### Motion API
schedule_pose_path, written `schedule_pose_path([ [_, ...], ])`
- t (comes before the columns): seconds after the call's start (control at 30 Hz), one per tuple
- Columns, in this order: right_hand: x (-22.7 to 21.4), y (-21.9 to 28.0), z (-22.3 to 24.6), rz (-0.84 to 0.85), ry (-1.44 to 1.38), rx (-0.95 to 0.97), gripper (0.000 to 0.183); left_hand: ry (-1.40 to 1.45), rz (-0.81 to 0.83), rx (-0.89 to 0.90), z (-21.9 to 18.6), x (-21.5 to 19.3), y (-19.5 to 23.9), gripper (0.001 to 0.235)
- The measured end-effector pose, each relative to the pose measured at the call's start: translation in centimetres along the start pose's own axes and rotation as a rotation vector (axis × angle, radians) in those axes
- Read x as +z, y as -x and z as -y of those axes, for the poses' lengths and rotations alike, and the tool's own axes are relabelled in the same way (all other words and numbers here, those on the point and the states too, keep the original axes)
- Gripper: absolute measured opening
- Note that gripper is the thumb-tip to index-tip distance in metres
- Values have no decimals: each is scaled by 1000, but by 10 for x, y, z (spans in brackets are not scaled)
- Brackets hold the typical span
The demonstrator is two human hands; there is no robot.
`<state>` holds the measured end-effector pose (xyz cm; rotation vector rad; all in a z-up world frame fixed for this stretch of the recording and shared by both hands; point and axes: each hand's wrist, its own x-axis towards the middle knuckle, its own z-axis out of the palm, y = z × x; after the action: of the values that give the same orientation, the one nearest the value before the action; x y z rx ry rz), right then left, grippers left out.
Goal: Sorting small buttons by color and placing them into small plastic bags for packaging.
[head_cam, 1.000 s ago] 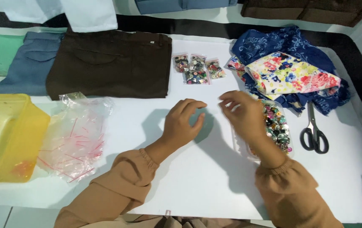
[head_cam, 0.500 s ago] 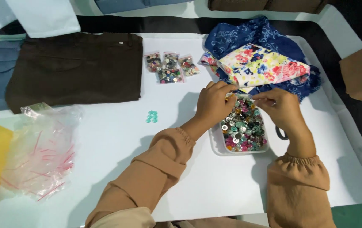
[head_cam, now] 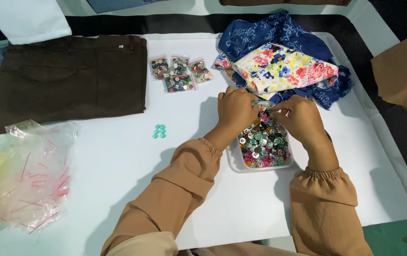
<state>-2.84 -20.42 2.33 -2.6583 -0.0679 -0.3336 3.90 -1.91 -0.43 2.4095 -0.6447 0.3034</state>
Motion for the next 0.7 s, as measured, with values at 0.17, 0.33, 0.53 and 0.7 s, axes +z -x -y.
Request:
schedule_pose_path([
  [0.17,-3,-1,4,12,-29,18,15,61,-51,66,5,2,5,16],
  [0.33,-4,1,10,-35,-76,12,16,97,-120,140,1,-1,11,14],
  [0.53,2,3,17,-173,-143,-137,18,126,-239,188,-4,-12,25,18],
  [0.7,13,11,62,-459,-165,-305,16,176,-341,225,3,-53,51,22],
])
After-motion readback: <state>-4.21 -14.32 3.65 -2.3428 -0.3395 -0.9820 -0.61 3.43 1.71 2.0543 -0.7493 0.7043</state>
